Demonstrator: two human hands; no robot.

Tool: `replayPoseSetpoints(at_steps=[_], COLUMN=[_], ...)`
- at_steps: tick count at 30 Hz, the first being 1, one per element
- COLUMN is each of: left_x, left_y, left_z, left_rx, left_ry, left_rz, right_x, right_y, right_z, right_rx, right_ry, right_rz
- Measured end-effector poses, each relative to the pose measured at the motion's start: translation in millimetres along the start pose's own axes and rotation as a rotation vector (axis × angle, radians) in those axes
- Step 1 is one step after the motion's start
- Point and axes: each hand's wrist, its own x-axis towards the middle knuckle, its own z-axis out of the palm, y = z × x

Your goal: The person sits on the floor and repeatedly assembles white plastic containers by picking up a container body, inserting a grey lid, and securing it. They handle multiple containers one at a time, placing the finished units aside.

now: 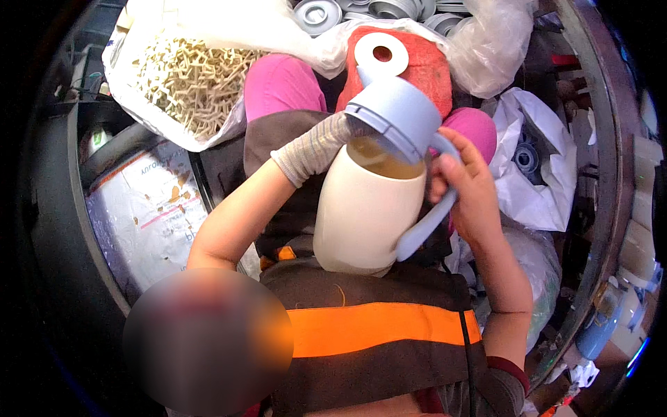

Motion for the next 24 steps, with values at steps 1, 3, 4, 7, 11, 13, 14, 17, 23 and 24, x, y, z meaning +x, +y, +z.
replayPoseSetpoints(at_steps=[1,3,4,7,11,13,14,17,23,24], left_x=[-3,-9,-16,-23,-22,-23,-22,-22,-25,-28], left_y=[-1,5,17,1,-14,-11,-9,-10,-12,-11], left_z=[4,25,44,19,18,19,20,18,17,17], left_rx=[0.006,0.023,0.048,-0.052,-0.145,-0.157,-0.159,-0.211,-0.094,-0.038], left_ry=[-0.003,-0.014,-0.091,-0.201,0.003,-0.003,-0.009,-0.027,-0.002,-0.004], left_rz=[-0.004,-0.006,0.015,0.131,0.122,0.084,0.063,0.069,0.060,0.085], right_x=[6,16,17,17,23,29,31,36,43,42], right_y=[-2,-11,-14,-16,-10,-5,-2,6,30,32], right_z=[0,-2,-7,-7,-10,-11,-11,-13,-23,-21], right_rx=[0.013,0.011,0.005,-0.020,-0.040,-0.111,-0.145,-0.180,-0.427,-0.458], right_ry=[0.036,0.168,0.168,0.143,0.106,0.103,0.104,0.047,0.056,0.056], right_rz=[0.033,0.027,0.034,0.062,0.068,0.040,0.022,-0.033,-0.272,-0.302])
